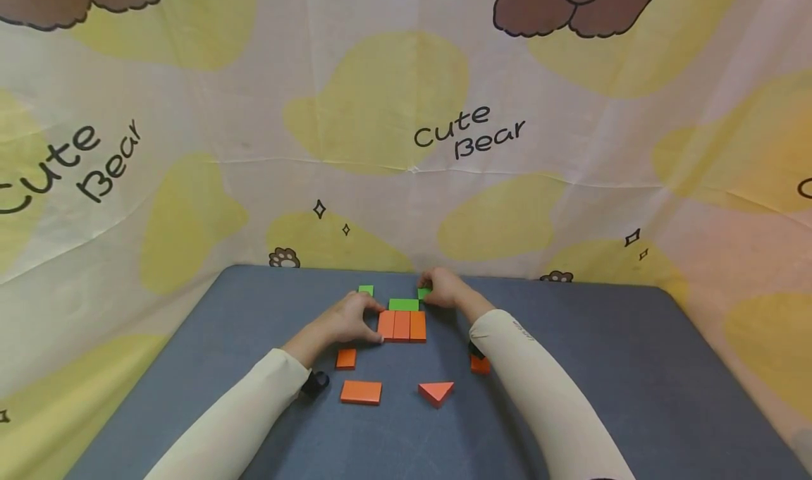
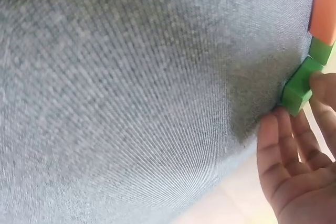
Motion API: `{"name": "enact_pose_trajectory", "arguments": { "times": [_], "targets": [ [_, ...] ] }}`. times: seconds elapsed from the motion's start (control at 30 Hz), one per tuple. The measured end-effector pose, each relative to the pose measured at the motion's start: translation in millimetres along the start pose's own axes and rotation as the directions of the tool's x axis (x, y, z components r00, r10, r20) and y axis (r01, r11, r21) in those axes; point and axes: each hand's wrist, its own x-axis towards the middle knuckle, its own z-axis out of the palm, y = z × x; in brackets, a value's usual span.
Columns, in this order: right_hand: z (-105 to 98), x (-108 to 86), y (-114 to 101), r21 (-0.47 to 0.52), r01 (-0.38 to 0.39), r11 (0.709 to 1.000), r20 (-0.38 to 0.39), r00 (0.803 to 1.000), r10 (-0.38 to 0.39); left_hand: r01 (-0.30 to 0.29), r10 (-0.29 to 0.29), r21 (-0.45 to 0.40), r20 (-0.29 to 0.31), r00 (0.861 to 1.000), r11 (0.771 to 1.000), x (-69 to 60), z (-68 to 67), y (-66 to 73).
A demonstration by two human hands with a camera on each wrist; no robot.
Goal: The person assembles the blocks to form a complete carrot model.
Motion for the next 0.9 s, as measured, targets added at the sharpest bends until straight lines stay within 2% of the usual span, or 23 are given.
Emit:
{"name": "enact_pose_trajectory", "arguments": {
  "times": [0.23, 0.47, 0.73, 0.9],
  "targets": [
    [-8.4, -8.1, -4.9, 0.039, -0.066, 0.997, 0.027, 0.997, 0.065, -0.016, 0.016, 0.023, -0.009, 1.0, 1.0, 1.7, 1.7, -0.3],
    [-12.7, -25.6, -13.4, 0.039, -0.02, 0.999, 0.029, 0.999, 0.018, -0.012, 0.012, 0.019, -0.012, 1.0, 1.0, 1.6, 1.9, -2.3],
    [-5.6, -44.7, -23.8, 0.006, -0.048, 0.999, 0.081, 0.996, 0.048, -0.018, 0.018, 0.018, -0.014, 1.0, 1.0, 1.9, 0.8, -3.4],
    [2.1, -53.1, -27.8, -0.033, -0.078, 0.996, 0.086, 0.993, 0.081, -0.015, 0.015, 0.014, -0.011, 1.0, 1.0, 1.9, 3.1, -3.2]
  ]
}}
